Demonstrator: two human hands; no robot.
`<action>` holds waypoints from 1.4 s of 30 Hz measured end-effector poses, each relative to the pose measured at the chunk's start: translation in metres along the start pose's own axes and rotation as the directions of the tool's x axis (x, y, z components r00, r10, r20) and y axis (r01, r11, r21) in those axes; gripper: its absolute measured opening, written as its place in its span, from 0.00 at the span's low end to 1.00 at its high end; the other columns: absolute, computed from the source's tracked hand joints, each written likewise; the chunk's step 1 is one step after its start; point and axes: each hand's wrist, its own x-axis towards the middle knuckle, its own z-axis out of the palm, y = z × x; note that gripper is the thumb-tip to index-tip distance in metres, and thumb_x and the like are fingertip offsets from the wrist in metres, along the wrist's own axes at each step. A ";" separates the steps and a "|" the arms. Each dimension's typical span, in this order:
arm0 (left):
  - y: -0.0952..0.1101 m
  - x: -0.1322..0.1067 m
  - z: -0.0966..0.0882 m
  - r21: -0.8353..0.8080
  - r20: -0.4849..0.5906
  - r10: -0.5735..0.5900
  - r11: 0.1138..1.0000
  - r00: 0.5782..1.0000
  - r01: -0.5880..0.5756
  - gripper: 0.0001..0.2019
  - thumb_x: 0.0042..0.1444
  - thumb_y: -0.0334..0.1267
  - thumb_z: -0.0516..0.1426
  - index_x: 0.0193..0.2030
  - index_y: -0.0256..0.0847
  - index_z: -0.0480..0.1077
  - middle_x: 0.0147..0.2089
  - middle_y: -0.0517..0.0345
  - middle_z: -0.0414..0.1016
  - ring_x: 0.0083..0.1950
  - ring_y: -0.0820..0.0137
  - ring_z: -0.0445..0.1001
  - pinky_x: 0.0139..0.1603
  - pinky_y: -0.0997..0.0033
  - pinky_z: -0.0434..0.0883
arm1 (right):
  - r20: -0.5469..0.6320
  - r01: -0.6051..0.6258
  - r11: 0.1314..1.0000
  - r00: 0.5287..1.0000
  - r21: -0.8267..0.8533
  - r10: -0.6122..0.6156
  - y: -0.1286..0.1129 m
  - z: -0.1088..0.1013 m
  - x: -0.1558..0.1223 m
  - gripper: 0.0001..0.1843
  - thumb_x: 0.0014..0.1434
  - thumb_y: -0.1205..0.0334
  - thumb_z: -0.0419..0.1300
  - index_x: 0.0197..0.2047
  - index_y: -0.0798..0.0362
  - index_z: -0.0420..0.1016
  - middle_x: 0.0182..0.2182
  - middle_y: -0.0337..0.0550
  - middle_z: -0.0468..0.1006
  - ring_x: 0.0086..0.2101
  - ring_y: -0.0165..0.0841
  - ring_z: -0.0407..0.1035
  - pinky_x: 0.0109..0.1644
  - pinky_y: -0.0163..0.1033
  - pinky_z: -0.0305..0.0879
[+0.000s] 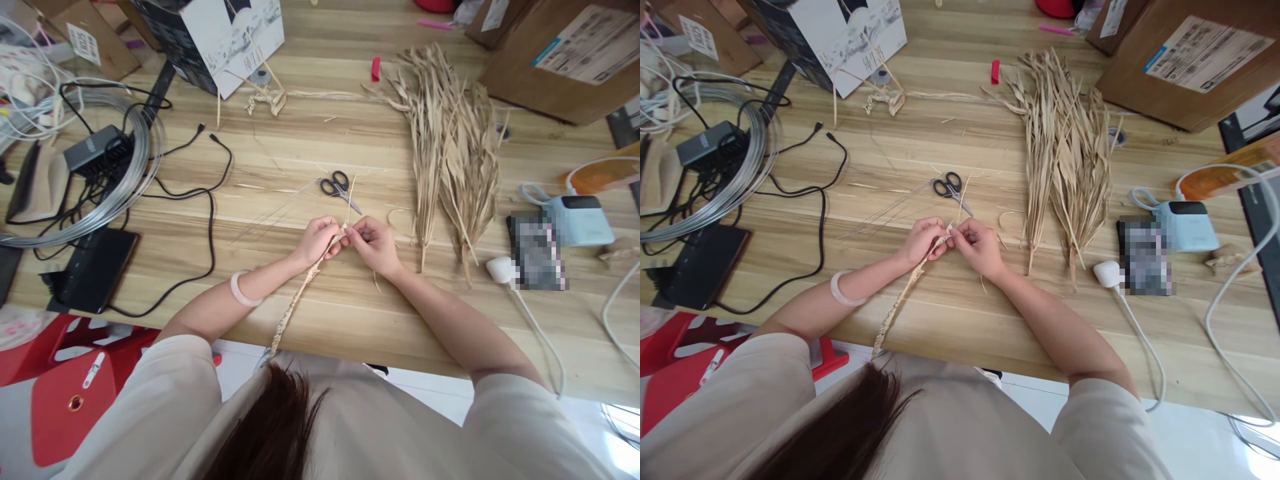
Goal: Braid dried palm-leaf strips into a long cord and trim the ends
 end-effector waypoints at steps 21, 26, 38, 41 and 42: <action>-0.005 0.000 -0.003 0.182 -0.112 0.140 0.976 0.984 -0.119 0.06 0.50 0.33 0.55 0.25 0.37 0.62 0.17 0.67 0.67 0.12 0.84 0.57 0.12 0.83 0.50 | 0.021 -0.038 0.996 0.999 -0.080 0.040 -0.003 -0.002 0.001 0.19 0.56 0.47 0.60 0.27 0.55 0.68 0.15 0.35 0.68 0.16 0.22 0.57 0.21 0.31 0.51; -0.006 0.003 -0.005 0.206 -0.117 0.163 0.969 0.980 -0.136 0.05 0.48 0.32 0.55 0.24 0.36 0.64 0.16 0.67 0.66 0.12 0.84 0.57 0.13 0.82 0.51 | 0.017 0.002 0.995 1.000 -0.097 -0.001 -0.004 -0.004 0.002 0.20 0.57 0.46 0.57 0.25 0.54 0.65 0.14 0.34 0.64 0.17 0.23 0.53 0.21 0.33 0.47; 0.003 0.004 -0.004 0.185 -0.169 0.138 0.977 0.976 -0.106 0.03 0.47 0.30 0.55 0.24 0.35 0.66 0.15 0.67 0.66 0.11 0.84 0.57 0.12 0.82 0.50 | 0.014 -0.009 0.999 1.000 -0.033 0.010 -0.003 -0.006 0.003 0.22 0.55 0.42 0.58 0.24 0.53 0.65 0.13 0.31 0.57 0.16 0.23 0.48 0.20 0.33 0.41; 0.003 0.004 -0.006 0.165 -0.136 0.131 0.980 0.982 -0.108 0.06 0.49 0.32 0.54 0.23 0.35 0.66 0.15 0.65 0.66 0.11 0.84 0.56 0.11 0.82 0.49 | 0.015 -0.005 1.000 1.000 -0.029 0.005 -0.002 -0.006 0.003 0.21 0.55 0.43 0.58 0.25 0.53 0.64 0.13 0.31 0.57 0.16 0.23 0.48 0.20 0.33 0.42; 0.004 0.004 -0.007 0.149 -0.122 0.129 0.983 0.984 -0.111 0.08 0.50 0.33 0.52 0.23 0.35 0.65 0.16 0.64 0.67 0.11 0.83 0.56 0.10 0.81 0.48 | 0.015 -0.004 1.000 1.000 -0.024 0.004 -0.002 -0.006 0.003 0.21 0.56 0.43 0.58 0.25 0.53 0.64 0.13 0.30 0.57 0.15 0.23 0.49 0.20 0.33 0.42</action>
